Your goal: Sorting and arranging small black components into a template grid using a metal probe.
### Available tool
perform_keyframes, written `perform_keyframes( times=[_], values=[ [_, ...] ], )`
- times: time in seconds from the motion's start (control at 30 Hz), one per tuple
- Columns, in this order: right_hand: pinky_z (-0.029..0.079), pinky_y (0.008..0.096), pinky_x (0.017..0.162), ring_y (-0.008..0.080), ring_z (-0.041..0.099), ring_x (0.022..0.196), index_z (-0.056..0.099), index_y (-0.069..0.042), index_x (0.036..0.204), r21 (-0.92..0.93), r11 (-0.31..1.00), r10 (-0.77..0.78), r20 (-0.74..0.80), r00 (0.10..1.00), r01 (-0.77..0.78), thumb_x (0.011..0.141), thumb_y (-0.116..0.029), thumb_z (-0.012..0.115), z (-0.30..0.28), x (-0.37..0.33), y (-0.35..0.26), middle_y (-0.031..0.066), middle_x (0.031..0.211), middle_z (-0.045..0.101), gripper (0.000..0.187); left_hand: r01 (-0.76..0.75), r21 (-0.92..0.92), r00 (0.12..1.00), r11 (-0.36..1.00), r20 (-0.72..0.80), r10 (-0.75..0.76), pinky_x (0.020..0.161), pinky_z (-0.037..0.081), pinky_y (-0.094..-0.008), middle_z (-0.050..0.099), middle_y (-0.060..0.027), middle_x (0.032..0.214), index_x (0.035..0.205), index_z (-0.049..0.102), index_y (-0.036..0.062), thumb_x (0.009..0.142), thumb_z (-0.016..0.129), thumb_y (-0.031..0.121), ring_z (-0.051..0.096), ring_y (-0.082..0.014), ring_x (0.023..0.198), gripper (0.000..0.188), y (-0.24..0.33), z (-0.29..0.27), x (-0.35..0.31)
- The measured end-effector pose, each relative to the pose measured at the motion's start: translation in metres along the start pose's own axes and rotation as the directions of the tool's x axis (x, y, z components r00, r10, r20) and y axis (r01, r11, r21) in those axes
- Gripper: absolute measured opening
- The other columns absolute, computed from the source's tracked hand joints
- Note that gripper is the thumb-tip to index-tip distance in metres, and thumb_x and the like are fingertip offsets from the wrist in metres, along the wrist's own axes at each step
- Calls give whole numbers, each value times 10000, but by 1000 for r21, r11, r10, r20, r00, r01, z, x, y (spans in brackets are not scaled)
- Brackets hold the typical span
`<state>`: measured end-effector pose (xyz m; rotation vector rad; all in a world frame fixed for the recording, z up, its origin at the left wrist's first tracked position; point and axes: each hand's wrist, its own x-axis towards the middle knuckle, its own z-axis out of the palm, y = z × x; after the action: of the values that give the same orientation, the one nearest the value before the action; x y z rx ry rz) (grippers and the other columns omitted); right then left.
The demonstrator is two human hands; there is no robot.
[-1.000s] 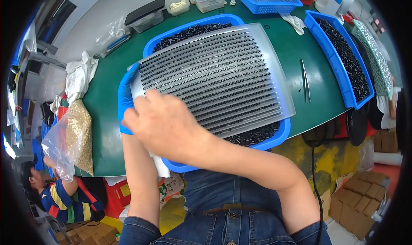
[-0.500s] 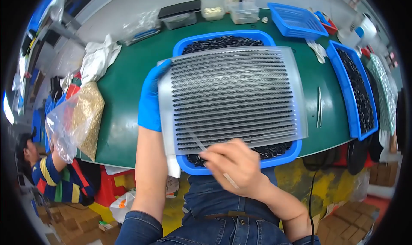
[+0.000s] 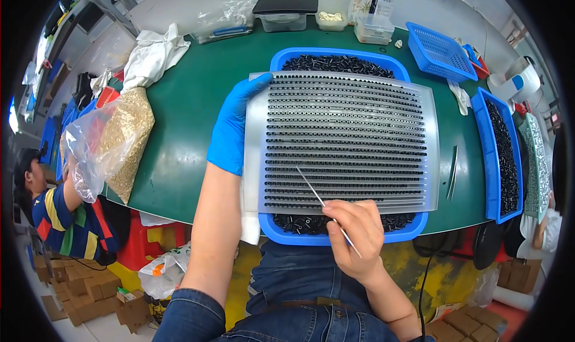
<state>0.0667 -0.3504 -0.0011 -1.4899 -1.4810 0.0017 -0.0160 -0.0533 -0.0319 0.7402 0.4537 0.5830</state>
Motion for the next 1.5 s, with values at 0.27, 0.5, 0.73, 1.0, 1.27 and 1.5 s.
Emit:
perform_keyframes(
  times=[0.27,0.5,0.73,1.0,1.27,1.5],
  values=[
    [447,328,707,248,602,793,685,-5,976,-16,999,39,-19,999,-40,818,8,657,0,3,3,109,980,712,161,18,15,1000,1000,-6,-18,747,588,-329,706,-146,1006,1141,648,-25,869,707,229,700,-216,835,376,1,-1,2],
    [450,325,690,241,598,769,670,-6,964,18,1000,-15,-38,999,16,826,21,649,-15,18,-12,111,951,706,142,8,-6,1000,1000,8,-8,772,584,-345,708,-144,1031,1149,649,-17,864,703,217,702,-224,863,373,1,2,-2],
    [434,329,647,242,558,708,643,-8,886,-65,995,-80,9,997,80,867,14,627,-19,57,-6,85,829,658,34,2,-43,999,999,-41,-4,750,585,-339,707,-155,1018,1138,650,-24,861,707,221,701,-221,841,373,0,8,-6],
    [430,330,626,231,539,689,631,-18,848,-172,976,-125,77,989,137,894,2,611,-11,82,-5,69,777,638,53,-54,4,998,999,31,54,732,584,-327,717,-143,993,1090,676,-22,863,712,208,704,-207,819,325,1,2,-2],
    [432,342,612,245,542,682,611,-19,832,-225,958,-151,133,980,178,895,-8,615,2,92,-4,73,759,622,64,-21,-11,999,1000,25,22,725,581,-319,720,-137,976,1065,687,-11,850,723,198,703,-201,808,302,-1,0,-2],
    [451,381,595,265,555,667,616,-29,840,-293,917,-194,265,944,271,870,-45,664,9,116,-12,74,750,623,59,-10,-7,999,1000,45,10,742,576,-325,717,-135,985,1067,687,-6,854,723,202,698,-200,832,300,1,0,-1]
  ],
)
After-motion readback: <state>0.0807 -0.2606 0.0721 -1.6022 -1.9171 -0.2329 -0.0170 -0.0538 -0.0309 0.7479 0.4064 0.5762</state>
